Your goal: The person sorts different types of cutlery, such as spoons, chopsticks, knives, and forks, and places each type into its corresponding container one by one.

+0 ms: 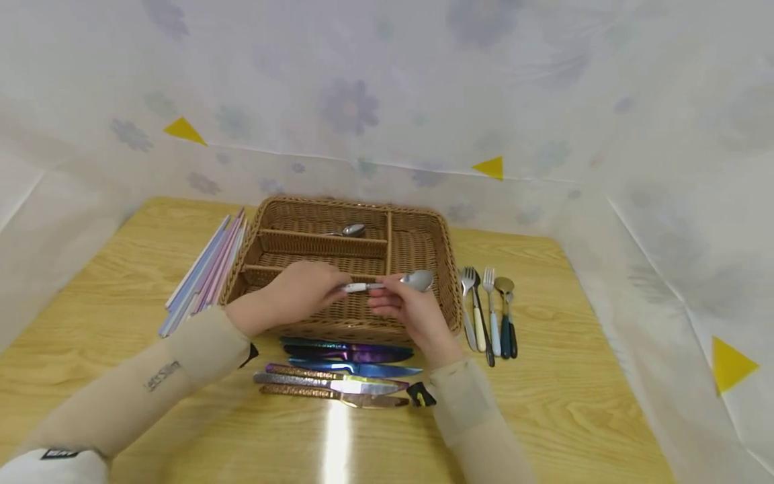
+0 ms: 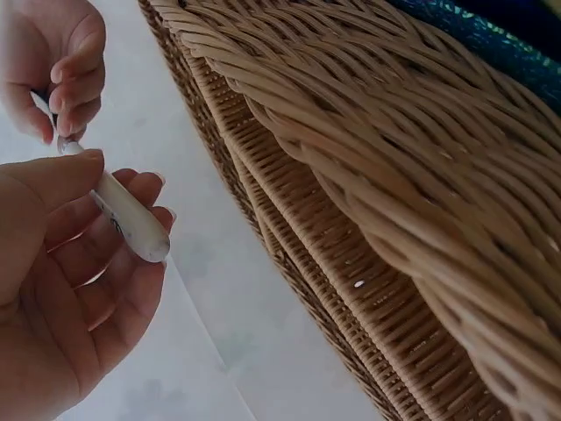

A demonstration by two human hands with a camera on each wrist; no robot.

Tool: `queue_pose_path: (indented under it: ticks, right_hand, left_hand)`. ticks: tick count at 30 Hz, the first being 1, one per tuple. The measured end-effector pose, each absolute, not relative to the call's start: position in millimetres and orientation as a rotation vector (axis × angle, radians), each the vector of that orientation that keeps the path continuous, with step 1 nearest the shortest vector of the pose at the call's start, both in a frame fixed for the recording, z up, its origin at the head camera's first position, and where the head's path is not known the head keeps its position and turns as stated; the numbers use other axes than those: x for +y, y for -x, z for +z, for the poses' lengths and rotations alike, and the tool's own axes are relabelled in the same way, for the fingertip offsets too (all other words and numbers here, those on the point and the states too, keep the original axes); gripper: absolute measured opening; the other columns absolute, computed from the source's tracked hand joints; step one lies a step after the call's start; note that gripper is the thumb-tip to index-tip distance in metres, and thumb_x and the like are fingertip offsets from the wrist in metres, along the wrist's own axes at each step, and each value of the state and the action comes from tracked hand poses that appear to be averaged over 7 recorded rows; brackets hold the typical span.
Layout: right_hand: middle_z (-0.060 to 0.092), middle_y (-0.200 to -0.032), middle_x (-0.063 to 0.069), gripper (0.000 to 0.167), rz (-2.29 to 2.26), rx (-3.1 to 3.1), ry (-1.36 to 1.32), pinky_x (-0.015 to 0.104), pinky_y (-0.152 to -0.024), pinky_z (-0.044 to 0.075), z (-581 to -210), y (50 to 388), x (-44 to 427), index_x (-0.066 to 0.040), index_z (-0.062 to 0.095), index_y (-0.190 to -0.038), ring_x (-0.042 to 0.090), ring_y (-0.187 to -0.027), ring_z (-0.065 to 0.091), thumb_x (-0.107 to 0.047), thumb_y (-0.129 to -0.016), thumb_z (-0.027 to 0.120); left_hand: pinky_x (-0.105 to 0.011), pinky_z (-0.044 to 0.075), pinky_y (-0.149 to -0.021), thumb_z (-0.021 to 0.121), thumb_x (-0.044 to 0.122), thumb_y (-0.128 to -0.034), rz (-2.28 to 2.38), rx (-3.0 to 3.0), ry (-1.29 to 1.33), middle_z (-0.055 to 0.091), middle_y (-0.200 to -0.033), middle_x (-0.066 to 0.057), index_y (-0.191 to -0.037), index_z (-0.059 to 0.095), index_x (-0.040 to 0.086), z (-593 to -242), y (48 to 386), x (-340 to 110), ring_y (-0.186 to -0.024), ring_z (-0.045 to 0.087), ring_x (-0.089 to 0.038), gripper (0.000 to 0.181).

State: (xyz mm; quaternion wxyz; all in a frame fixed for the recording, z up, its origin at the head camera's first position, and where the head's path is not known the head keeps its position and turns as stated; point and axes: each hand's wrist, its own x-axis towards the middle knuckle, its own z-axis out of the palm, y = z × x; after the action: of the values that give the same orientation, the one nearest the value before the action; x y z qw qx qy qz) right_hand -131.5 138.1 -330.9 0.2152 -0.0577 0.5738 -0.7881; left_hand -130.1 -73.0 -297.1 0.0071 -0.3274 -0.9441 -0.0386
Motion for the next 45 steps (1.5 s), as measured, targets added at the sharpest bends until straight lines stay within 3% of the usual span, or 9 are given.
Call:
queue_pose_path:
  ticks: [3,6,9,16,21,27,33,45]
  right_hand:
    - [0.069,-0.079,-0.001,0.018,-2.153,1.624,0.155,0.024,-0.069,0.057,-330.2,131.0,141.0,-0.003,0.055,-0.109,0.010,-0.070,0.067,-0.012,-0.100,0.043]
    - [0.066,-0.081,-0.002,0.029,-2.100,1.704,0.161,0.023,-0.069,0.056,-329.2,129.9,147.3,0.001,0.043,-0.123,0.008,-0.071,0.065,-0.015,-0.100,0.042]
    - [0.063,-0.083,-0.003,0.034,-2.065,1.773,0.167,0.024,-0.070,0.055,-328.8,129.1,155.2,0.002,0.038,-0.128,0.007,-0.072,0.063,-0.018,-0.100,0.042]
    - [0.063,-0.082,-0.006,0.021,-2.010,1.893,0.197,0.025,-0.070,0.055,-326.0,127.7,177.1,-0.013,0.050,-0.116,0.008,-0.074,0.064,-0.026,-0.100,0.044]
    - [0.062,-0.082,-0.006,0.015,-1.994,1.950,0.163,0.024,-0.069,0.055,-325.9,125.3,194.1,-0.017,0.054,-0.106,0.007,-0.073,0.062,-0.027,-0.100,0.045]
    - [0.060,-0.081,-0.006,0.014,-1.999,1.982,0.119,0.023,-0.066,0.054,-326.7,117.4,207.9,-0.018,0.056,-0.100,0.007,-0.070,0.061,-0.027,-0.100,0.045]
    - [0.061,-0.079,-0.006,0.014,-1.998,2.029,0.105,0.023,-0.064,0.054,-327.0,105.2,212.0,-0.018,0.057,-0.099,0.007,-0.069,0.061,-0.026,-0.099,0.046]
    - [0.060,-0.080,-0.007,0.019,-2.067,2.082,0.106,0.024,-0.064,0.054,-320.6,82.9,239.7,-0.023,0.062,-0.097,0.007,-0.070,0.059,-0.023,-0.100,0.043]
  left_hand:
    - [-0.030,0.055,-0.067,0.056,0.022,-0.0944,-0.160,-2.985,1.010,0.070,-0.093,-0.002,-0.106,0.065,0.009,-295.8,132.0,-78.5,-0.078,0.065,-0.015,0.020]
    - [-0.031,0.055,-0.071,0.056,0.021,-0.0943,-0.150,-3.012,0.982,0.070,-0.093,-0.002,-0.106,0.067,0.010,-294.4,138.2,-87.0,-0.080,0.066,-0.016,0.019]
    - [-0.032,0.055,-0.069,0.057,0.021,-0.0942,-0.115,-3.010,0.944,0.069,-0.089,-0.002,-0.104,0.068,0.011,-291.9,147.7,-97.7,-0.077,0.065,-0.015,0.018]
    - [-0.035,0.053,-0.064,0.053,0.019,-0.0963,-0.044,-3.083,0.796,0.067,-0.082,-0.004,-0.099,0.067,0.008,-281.9,182.7,-118.5,-0.070,0.061,-0.018,0.018]
    - [-0.037,0.054,-0.072,0.051,0.015,-0.0968,0.067,-3.131,0.757,0.069,-0.093,-0.009,-0.105,0.066,0.005,-284.8,210.1,-126.0,-0.082,0.064,-0.021,0.019]
    - [-0.035,0.053,-0.066,0.053,0.000,-0.0926,0.273,-3.176,0.691,0.068,-0.092,-0.013,-0.092,0.064,0.003,-289.8,237.8,-132.6,-0.080,0.065,-0.024,0.012]
    - [-0.040,0.057,-0.073,0.055,-0.001,-0.0910,0.327,-3.227,0.602,0.068,-0.100,-0.017,-0.101,0.066,0.001,-295.8,257.2,-138.6,-0.090,0.066,-0.029,0.015]
    - [-0.035,0.054,-0.063,0.046,0.000,-0.0953,0.360,-3.410,0.368,0.063,-0.110,-0.024,-0.112,0.061,-0.007,-306.5,271.5,-150.2,-0.090,0.065,-0.028,0.024]
